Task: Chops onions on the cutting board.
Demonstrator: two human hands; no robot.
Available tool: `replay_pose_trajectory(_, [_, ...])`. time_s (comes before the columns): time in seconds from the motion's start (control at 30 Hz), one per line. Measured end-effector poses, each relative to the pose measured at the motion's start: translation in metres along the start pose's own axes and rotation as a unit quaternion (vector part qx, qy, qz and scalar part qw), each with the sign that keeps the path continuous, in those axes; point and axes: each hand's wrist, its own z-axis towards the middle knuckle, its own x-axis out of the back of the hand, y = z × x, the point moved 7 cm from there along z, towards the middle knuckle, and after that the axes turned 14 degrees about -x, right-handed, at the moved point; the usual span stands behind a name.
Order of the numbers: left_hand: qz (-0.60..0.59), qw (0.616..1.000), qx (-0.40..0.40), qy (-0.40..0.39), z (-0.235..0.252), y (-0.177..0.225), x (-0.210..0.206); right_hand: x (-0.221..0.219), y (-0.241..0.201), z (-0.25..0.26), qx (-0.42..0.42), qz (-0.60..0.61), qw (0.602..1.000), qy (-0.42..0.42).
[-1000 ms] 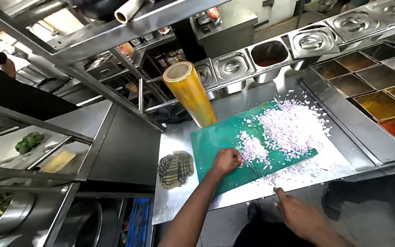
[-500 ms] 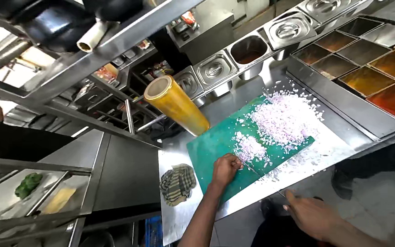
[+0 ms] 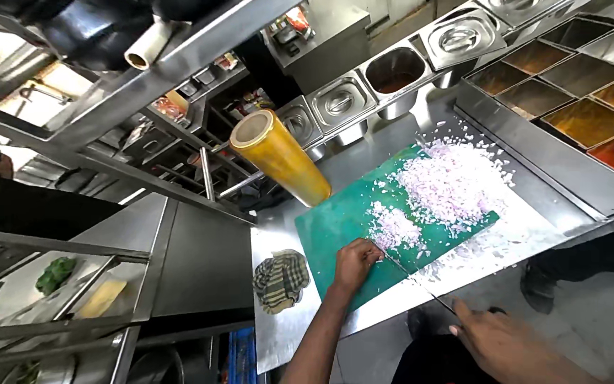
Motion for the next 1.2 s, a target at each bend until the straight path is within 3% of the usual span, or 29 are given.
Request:
replay_pose_trajectory(0.1, [-0.001, 0.999, -0.026, 0.028, -0.001, 0.001, 0.000, -0.011, -0.001, 0.021, -0.017, -0.003, 1.000, -0.018])
replay_pose_trajectory(0.27, [-0.006, 0.995, -0.071, 0.066, -0.005, 0.000, 0.000, 0.000, 0.002, -0.003, 0.003, -0.002, 1.000, 0.004])
replay_pose_trajectory(0.37, [0.005, 0.992, -0.096, 0.085, -0.011, -0.001, -0.003, -0.020, 0.007, 0.022, -0.018, -0.001, 1.000, -0.009])
replay_pose_trajectory(0.57, [-0.048, 0.998, 0.015, 0.045, -0.023, 0.000, 0.003, -0.015, 0.006, 0.023, -0.030, -0.005, 1.000, -0.007])
replay_pose_trajectory(0.7, [-0.020, 0.998, 0.052, 0.022, -0.019, 0.007, 0.001, -0.012, 0.003, 0.022, -0.029, -0.011, 0.999, -0.006])
replay_pose_trajectory(0.83, [0.001, 0.994, 0.100, -0.038, -0.008, 0.012, 0.003, 0.010, 0.003, -0.001, -0.004, -0.039, 0.997, 0.065])
replay_pose_trajectory(1.0, [0.023, 0.996, 0.075, -0.042, -0.006, 0.012, 0.002, -0.008, 0.004, 0.022, -0.020, -0.023, 0.999, -0.012])
replay_pose_trajectory(1.2, [0.037, 0.998, 0.059, -0.006, -0.013, 0.008, 0.003, 0.001, 0.002, -0.002, -0.003, -0.026, 1.000, 0.001])
